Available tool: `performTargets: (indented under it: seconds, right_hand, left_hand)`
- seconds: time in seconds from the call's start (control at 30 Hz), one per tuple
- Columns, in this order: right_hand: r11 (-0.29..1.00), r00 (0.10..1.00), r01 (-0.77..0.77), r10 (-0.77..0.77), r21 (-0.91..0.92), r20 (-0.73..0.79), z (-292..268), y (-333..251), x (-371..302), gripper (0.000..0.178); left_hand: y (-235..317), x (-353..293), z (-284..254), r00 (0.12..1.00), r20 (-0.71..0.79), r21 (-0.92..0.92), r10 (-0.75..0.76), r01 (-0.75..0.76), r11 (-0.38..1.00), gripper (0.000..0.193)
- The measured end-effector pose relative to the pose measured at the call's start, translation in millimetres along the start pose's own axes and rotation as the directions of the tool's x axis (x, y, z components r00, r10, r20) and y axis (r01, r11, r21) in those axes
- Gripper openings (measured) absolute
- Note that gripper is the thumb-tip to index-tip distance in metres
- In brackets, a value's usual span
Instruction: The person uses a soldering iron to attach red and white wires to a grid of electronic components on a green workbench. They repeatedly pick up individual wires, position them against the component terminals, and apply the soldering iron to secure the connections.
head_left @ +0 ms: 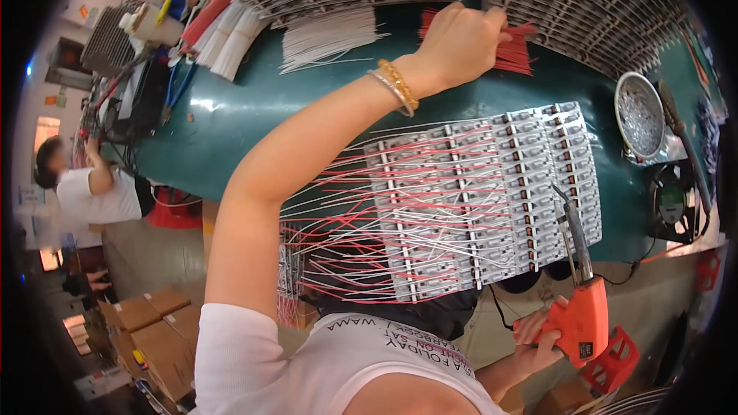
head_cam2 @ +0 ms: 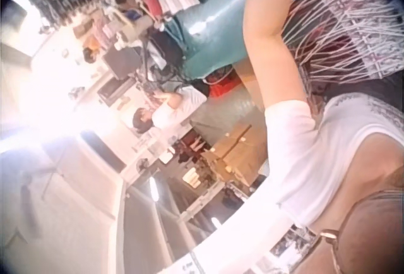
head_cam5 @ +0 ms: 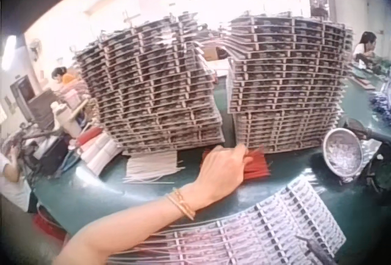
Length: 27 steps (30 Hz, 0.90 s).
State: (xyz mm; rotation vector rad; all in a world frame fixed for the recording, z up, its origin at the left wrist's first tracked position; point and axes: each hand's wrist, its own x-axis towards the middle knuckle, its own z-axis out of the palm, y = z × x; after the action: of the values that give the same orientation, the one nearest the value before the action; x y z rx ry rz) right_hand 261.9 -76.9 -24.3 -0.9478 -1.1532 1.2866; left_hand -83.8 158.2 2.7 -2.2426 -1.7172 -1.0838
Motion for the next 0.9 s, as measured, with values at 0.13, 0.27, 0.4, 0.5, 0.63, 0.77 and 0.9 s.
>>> performTargets:
  seconds: [0.13, 0.27, 0.4, 0.5, 0.63, 0.77, 0.9]
  right_hand:
    - [1.0, 1.0, 0.008, -0.008, -0.004, -0.021, 4.9, -0.3, -0.5, 0.062]
    - [0.999, 0.999, 0.039, -0.039, 0.003, -0.021, 2.5, 6.4, -4.7, 0.062]
    - [0.999, 0.998, 0.04, -0.041, -0.017, -0.043, 1.7, 0.3, -9.2, 0.064]
    - [0.998, 0.995, 0.042, -0.048, -0.056, -0.093, 1.7, -7.8, -15.7, 0.067]
    - [0.998, 0.998, 0.01, -0.014, -0.064, -0.062, 3.5, -15.1, -22.1, 0.072]
    - [0.991, 0.998, -0.049, 0.043, -0.128, -0.052, 5.1, -24.3, -39.9, 0.075]
    - [0.987, 0.997, -0.075, 0.07, -0.141, -0.038, -1.5, -19.0, -55.6, 0.077]
  left_hand:
    - [5.1, 7.9, -5.9, 0.961, -0.112, -0.459, -0.254, 0.177, 0.871, 0.016]
    - [6.9, 12.8, -16.6, 0.907, -0.098, -0.611, -0.41, 0.27, 0.744, 0.018]
    - [46.3, -7.6, -45.4, 0.939, 0.155, -0.593, -0.307, 0.337, 0.731, 0.016]
    - [83.8, -34.5, -67.5, 0.888, 0.351, -0.577, -0.296, 0.454, 0.679, 0.013]
    - [112.7, -80.3, -81.1, 0.798, 0.497, -0.531, -0.342, 0.591, 0.607, 0.009]
    - [132.9, -110.9, -73.2, 0.83, 0.497, -0.413, -0.254, 0.483, 0.772, 0.007]
    - [147.0, -120.4, -65.0, 0.841, 0.486, -0.311, -0.238, 0.421, 0.852, 0.009]
